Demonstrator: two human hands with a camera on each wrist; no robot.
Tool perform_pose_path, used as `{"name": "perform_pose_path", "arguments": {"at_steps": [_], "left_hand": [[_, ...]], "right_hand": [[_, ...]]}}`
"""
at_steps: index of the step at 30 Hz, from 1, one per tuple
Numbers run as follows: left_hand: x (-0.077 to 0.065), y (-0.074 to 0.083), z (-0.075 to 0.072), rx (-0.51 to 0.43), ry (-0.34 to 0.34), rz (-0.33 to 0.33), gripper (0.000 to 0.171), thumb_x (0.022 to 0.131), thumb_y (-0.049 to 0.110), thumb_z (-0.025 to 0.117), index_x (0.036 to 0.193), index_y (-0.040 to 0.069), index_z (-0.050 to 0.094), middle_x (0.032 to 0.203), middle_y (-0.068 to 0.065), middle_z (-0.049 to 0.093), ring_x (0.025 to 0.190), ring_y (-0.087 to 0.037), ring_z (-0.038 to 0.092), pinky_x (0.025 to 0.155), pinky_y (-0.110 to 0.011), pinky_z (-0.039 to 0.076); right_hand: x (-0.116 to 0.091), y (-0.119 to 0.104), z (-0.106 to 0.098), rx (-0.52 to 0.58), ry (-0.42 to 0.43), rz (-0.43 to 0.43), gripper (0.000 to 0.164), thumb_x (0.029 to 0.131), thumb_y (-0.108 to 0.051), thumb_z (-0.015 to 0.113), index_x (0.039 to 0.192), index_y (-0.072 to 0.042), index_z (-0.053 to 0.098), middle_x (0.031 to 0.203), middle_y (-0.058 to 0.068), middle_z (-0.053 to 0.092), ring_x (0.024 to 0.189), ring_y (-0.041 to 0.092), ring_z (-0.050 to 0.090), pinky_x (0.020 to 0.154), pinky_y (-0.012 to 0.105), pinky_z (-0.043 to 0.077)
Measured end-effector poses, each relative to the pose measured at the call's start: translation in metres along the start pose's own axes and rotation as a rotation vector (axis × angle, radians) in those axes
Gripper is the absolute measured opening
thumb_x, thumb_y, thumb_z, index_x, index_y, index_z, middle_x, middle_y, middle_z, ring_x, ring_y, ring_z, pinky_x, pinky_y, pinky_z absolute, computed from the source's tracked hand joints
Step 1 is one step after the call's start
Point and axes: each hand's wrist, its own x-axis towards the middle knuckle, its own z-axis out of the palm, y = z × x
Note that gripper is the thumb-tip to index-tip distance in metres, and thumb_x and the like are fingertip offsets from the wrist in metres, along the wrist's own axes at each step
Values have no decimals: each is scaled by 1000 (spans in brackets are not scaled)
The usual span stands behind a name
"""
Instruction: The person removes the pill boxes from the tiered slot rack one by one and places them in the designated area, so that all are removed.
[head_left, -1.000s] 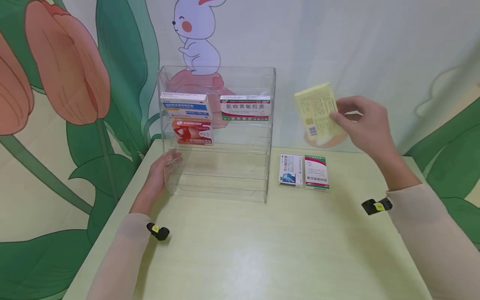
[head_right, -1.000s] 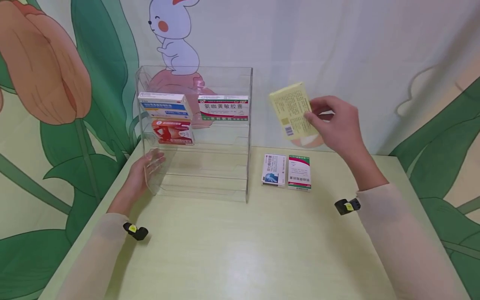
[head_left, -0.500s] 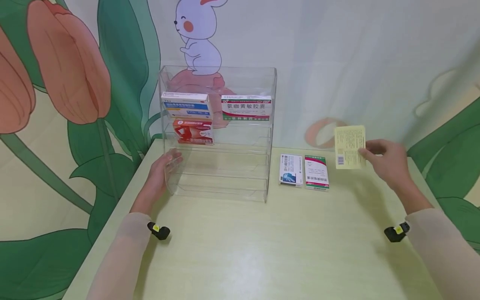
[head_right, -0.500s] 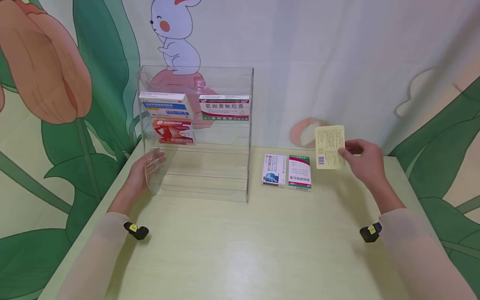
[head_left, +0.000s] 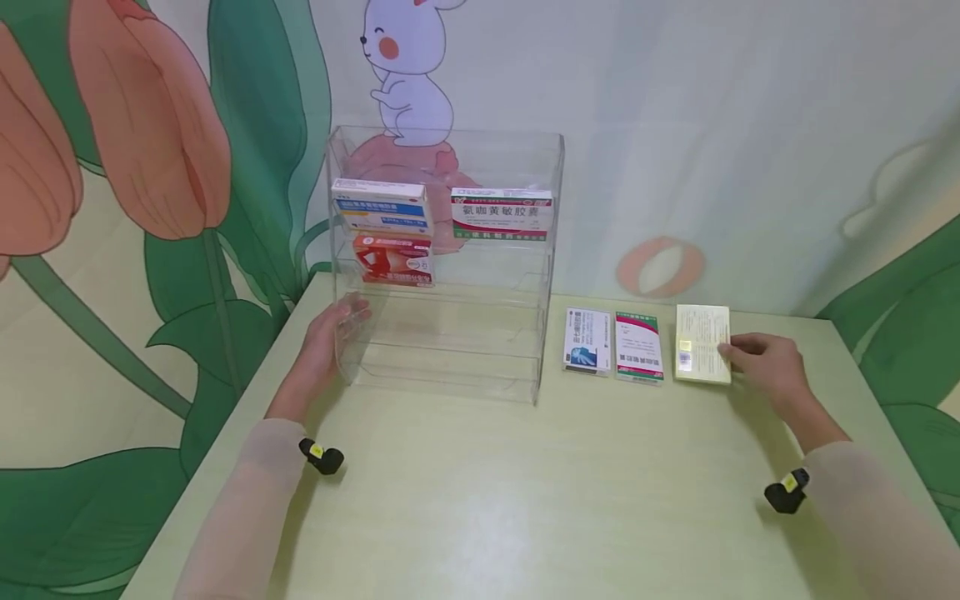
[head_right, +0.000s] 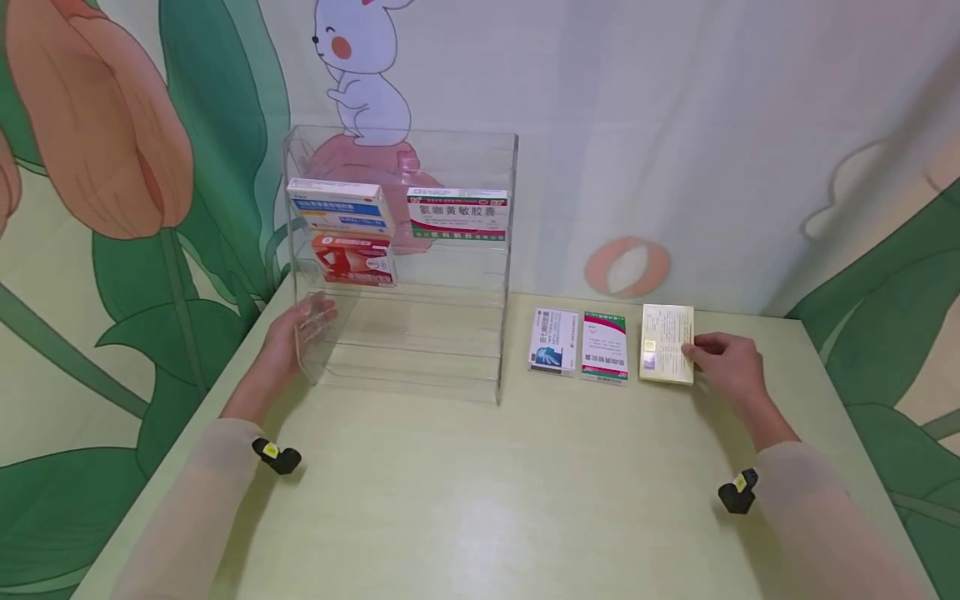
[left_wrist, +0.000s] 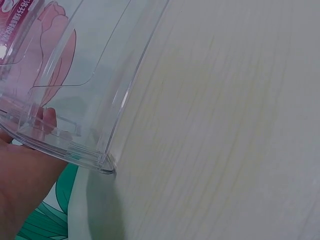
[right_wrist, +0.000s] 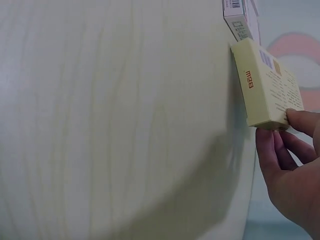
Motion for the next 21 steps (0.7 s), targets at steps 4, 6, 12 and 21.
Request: {"name": "perform_pose_path", "arguments": {"at_steps": [4, 6, 12, 21], "left_hand": [[-2, 0, 1, 21, -1, -2, 61, 114, 43, 37, 166, 12, 34, 165, -13, 42, 156, -29, 34, 130, -48, 17], [-1, 0, 1, 17, 1, 2, 61, 114, 43, 37, 166, 12, 33, 165, -14, 42, 156, -30, 34, 130, -49, 17], [2, -1, 2, -13, 0, 11, 62, 114, 40, 37, 166, 8, 31, 166, -19, 38, 156, -30, 35, 130, -49, 18], [1, -1, 1, -3, 6, 1, 61, 115, 40, 34, 167, 8, 30, 168, -19, 36, 156, -29, 34, 130, -47, 17]], "right_hand": [[0, 7, 6, 16, -23, 36, 72, 107, -50, 56, 148, 9, 52, 144, 32, 55, 122, 37, 58, 72, 18, 52], [1, 10, 9, 23, -24, 54, 72, 107, -50, 56, 149, 10, 51, 144, 32, 55, 119, 35, 60, 71, 19, 55], [2, 17, 13, -10, -14, 90, 70, 109, -49, 54, 148, 9, 52, 142, 32, 56, 114, 32, 62, 69, 20, 54], [0, 14, 19, -4, 11, 109, 70, 109, -49, 53, 150, 8, 51, 143, 31, 56, 115, 33, 61, 67, 18, 52]]}}
